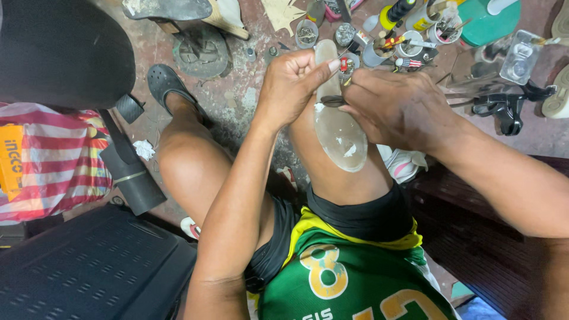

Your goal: The person applies a white substance to a shoe sole using a small bottle and then uses a metal tool to scrape and smooth the surface. The person works on the sole while sitting on the floor in a cluttered workshop.

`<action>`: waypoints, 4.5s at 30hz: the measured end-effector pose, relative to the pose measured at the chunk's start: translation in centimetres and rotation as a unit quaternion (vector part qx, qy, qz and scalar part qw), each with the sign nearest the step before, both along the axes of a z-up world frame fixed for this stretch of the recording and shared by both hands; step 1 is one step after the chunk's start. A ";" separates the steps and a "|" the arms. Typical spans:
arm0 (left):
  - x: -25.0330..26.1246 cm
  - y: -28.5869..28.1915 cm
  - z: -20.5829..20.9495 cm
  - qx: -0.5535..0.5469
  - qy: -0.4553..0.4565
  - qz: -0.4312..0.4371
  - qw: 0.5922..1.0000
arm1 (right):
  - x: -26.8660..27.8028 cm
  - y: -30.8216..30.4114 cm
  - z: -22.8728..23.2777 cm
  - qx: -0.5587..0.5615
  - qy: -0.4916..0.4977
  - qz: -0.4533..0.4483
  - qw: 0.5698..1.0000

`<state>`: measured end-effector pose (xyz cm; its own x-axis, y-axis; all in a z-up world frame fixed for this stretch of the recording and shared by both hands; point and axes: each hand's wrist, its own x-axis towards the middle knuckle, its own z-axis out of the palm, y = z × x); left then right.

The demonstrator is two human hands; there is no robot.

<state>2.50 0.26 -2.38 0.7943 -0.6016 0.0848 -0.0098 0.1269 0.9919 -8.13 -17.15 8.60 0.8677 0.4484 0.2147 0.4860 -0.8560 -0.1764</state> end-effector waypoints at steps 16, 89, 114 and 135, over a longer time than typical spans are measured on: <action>-0.5 -0.5 0.3 0.041 -0.033 0.040 0.998 | -0.7 -1.8 -1.0 -0.038 0.040 0.039 0.998; -3.1 1.3 5.2 0.006 0.020 -0.026 0.999 | -1.9 -2.0 -1.2 0.159 0.096 -0.144 0.972; 0.3 -0.1 2.0 -0.019 -0.024 0.141 0.990 | -0.9 -1.6 1.0 0.067 0.021 -0.017 0.997; -0.2 -0.4 0.8 -0.114 0.118 0.079 0.983 | -0.9 -0.8 -3.3 0.046 0.010 0.025 0.999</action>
